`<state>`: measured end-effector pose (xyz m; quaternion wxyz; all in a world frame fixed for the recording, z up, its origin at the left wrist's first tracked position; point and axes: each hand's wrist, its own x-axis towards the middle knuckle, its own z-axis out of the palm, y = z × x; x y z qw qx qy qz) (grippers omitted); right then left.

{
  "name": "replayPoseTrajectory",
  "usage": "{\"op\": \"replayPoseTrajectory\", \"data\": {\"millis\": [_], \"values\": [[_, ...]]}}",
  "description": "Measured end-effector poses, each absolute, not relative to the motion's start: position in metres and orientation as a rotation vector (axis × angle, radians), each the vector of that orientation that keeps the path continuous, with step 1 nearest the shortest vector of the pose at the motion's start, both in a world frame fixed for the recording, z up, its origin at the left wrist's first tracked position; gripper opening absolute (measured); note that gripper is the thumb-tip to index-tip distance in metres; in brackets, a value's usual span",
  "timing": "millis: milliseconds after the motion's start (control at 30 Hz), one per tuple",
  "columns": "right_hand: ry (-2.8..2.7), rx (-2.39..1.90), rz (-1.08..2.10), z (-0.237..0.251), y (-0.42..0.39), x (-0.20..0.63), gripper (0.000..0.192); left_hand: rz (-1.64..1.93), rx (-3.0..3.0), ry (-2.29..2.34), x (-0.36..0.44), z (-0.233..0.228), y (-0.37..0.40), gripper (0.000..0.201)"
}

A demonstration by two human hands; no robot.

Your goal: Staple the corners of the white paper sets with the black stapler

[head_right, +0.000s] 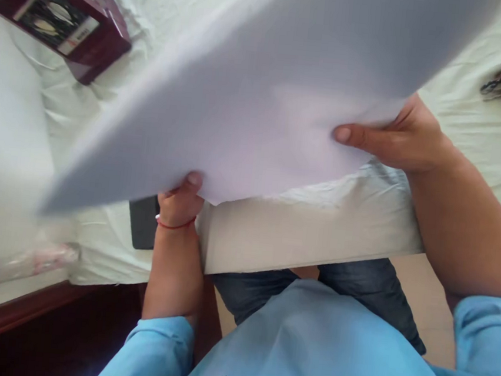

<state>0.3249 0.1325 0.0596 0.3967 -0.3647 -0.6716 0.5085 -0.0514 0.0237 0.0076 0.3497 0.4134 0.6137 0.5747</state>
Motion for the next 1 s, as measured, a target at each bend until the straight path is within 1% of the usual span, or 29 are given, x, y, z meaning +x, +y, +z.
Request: {"op": "replayPoseTrajectory", "data": {"millis": [67,133,200,267,367,500,600,700,833,900,1000], "values": [[-1.684,-0.955,1.349,0.06,0.135,0.326,0.047,1.638,0.99,1.564,-0.048,0.006,0.023,0.054],[-1.7,-1.107,1.44,0.058,0.139,0.33,0.052,1.684,0.961,1.514,-0.044,0.01,0.025,0.049],[-1.734,-1.314,1.555,0.055,0.144,0.337,0.062,1.588,1.049,1.501,-0.042,0.016,0.029,0.043],[-1.744,-1.466,1.661,0.052,0.148,0.343,0.069,1.447,1.166,1.51,-0.043,0.02,0.034,0.043],[-1.737,-1.529,1.706,0.05,0.153,0.348,0.072,1.353,1.24,1.577,-0.048,0.022,0.039,0.05],[-1.771,-1.578,1.767,0.054,0.156,0.35,0.074,1.294,1.255,1.678,-0.053,0.022,0.04,0.052],[-1.713,-1.766,1.846,0.056,0.157,0.352,0.065,1.21,1.296,1.702,-0.052,0.027,0.039,0.046],[-1.647,-1.94,1.892,0.053,0.16,0.357,0.052,1.026,1.396,1.725,-0.051,0.035,0.039,0.041],[-1.71,-1.885,1.916,0.047,0.163,0.365,0.043,0.803,1.489,1.667,-0.052,0.04,0.038,0.032],[-1.766,-1.865,1.892,0.05,0.164,0.365,0.04,0.764,1.524,1.661,-0.053,0.041,0.037,0.029],[-1.753,-1.998,1.856,0.06,0.164,0.36,0.037,0.746,1.572,1.683,-0.051,0.041,0.037,0.025]]}}
